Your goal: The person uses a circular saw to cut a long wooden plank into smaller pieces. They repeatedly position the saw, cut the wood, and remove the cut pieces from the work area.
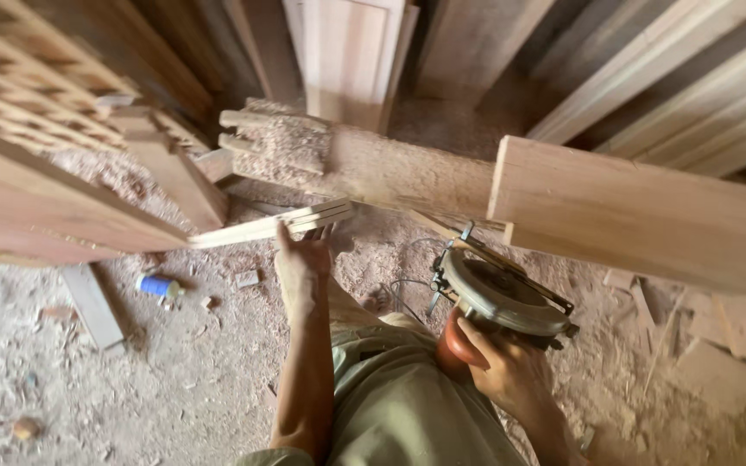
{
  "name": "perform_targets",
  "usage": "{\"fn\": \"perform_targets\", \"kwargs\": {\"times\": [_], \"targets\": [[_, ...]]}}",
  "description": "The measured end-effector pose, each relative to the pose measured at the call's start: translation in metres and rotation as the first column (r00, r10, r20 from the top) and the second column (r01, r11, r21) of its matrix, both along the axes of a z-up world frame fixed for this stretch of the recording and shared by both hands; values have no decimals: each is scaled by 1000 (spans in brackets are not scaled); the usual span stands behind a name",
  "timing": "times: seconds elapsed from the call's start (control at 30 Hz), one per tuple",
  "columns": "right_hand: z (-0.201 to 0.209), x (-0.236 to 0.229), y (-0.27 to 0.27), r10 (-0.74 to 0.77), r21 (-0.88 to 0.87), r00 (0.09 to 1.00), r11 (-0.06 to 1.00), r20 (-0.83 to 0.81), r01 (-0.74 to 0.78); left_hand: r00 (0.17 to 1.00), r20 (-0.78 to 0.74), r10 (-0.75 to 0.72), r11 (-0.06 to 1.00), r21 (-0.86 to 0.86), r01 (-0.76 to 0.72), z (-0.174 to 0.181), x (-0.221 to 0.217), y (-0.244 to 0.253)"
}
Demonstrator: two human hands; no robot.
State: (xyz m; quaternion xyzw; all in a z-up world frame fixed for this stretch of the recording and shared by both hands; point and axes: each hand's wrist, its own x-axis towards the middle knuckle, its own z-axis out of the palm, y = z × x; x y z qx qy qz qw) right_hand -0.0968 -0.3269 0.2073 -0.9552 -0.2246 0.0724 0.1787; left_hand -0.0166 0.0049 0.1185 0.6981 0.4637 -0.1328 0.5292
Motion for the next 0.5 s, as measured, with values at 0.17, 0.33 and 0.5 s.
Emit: {"fn": "perform_targets", "kwargs": {"times": [0.17,0.33,0.5], "targets": [[3,13,6,55,-62,998,997,6,-54,859,428,281,957,-63,-282,-19,-32,0],[1,17,10,118,-27,991,993,67,-116,230,962,149,892,-30,-451,-108,-67,93],[-6,15,6,124,-57,989,991,76,-120,128,962,240,827,-133,-547,-141,-75,229]]}}
